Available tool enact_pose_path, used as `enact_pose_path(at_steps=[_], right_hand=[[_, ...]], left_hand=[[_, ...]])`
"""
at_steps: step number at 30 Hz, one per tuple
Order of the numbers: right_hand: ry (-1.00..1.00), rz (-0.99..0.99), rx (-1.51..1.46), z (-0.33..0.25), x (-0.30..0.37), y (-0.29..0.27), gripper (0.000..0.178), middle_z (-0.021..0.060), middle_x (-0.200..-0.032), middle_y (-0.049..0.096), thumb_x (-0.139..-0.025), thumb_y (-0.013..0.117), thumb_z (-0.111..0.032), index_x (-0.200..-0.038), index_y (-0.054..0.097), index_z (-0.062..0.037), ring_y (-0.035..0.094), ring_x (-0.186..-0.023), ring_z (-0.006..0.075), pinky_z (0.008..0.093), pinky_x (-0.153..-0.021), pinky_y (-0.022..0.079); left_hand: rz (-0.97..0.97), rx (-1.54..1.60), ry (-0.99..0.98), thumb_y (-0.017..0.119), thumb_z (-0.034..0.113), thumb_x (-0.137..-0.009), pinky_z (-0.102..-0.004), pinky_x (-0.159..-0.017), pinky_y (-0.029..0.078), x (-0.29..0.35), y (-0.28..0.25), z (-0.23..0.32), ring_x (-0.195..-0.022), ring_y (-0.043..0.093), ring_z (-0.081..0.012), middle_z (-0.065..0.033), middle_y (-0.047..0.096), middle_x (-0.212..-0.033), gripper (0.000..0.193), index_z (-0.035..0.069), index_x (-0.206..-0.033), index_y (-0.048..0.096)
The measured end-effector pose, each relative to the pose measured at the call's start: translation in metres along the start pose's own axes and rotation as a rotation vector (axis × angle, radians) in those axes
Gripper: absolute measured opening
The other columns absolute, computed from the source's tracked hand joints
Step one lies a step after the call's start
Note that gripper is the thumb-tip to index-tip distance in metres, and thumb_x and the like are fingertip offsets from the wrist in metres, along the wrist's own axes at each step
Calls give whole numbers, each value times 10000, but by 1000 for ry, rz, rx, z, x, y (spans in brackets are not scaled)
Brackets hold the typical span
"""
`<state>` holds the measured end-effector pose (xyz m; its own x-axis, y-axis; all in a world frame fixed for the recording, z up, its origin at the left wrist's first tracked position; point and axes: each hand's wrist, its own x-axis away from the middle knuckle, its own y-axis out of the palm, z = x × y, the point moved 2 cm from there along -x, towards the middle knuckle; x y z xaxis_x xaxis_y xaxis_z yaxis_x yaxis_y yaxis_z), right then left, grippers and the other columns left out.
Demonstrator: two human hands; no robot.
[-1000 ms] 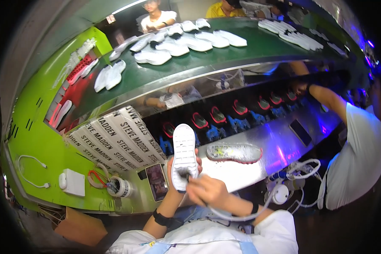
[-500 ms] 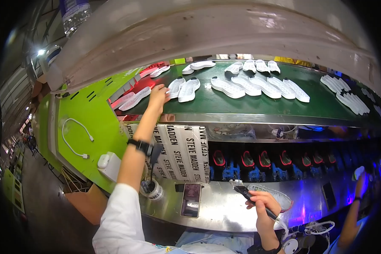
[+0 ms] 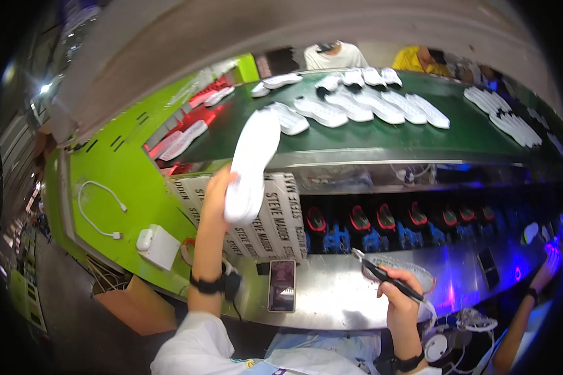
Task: The worker is applying a substance, likely adhesive or a finishing coat, to the underside of white shoe soles using a brush tool.
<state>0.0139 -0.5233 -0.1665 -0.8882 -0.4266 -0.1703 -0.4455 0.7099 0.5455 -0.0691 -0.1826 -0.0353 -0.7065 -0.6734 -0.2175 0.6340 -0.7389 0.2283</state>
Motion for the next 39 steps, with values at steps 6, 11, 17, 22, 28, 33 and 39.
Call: enact_pose_path(at_steps=[6,11,17,22,28,33,39], right_hand=[[310,-451,91,25,24,35,245,141,-996,640,-737,650,-4,-980,645,30,603,-830,166,257,-710,486],[-377,-269,736,55,15,36,214,133,-933,658,-734,659,2,-947,662,-13,639,-786,208,300,-734,502],[-162,-253,696,52,18,34,232,158,-961,647,-718,652,-22,-949,660,-25,638,-837,291,319,-772,510],[-104,-680,671,57,44,47,210,127,-933,664,-720,663,-42,-929,675,-56,651,-870,257,312,-780,511],[78,-870,578,49,22,39,203,104,-889,681,-776,633,-64,-971,679,-38,634,-844,178,270,-807,476],[37,-962,718,34,12,35,222,102,-951,671,-738,638,-38,-955,682,-44,641,-903,247,305,-814,494],[-416,-1046,945,12,13,29,269,-6,-916,660,-611,676,-71,-876,696,-118,566,-873,203,328,-764,453]], left_hand=[[-355,901,-573,457,325,-770,-495,-873,477,149,24,-149,-1118,504,-355,-221,457,-1293,711,7,-1381,283],[-253,1124,-817,360,465,-936,-466,-878,475,201,35,-245,-1064,552,-329,-144,552,-1192,532,79,-1296,423],[-67,1073,-695,331,394,-951,-400,-887,481,195,36,-251,-1062,564,-276,-176,565,-1155,489,55,-1283,451],[-192,1500,-707,413,483,-907,-404,-718,526,171,61,-228,-859,553,-349,-193,507,-1109,549,103,-1303,411],[-322,1003,-800,388,493,-904,-448,-668,540,150,39,-234,-884,564,-320,-200,526,-1089,604,60,-1324,377],[-520,596,-974,388,238,-958,-352,-844,514,125,52,-223,-992,611,-250,-197,588,-1129,412,-67,-1225,459],[-972,87,-1302,552,210,-895,-246,-719,518,119,62,-221,-853,626,-130,-102,636,-1023,352,-34,-1148,568]])
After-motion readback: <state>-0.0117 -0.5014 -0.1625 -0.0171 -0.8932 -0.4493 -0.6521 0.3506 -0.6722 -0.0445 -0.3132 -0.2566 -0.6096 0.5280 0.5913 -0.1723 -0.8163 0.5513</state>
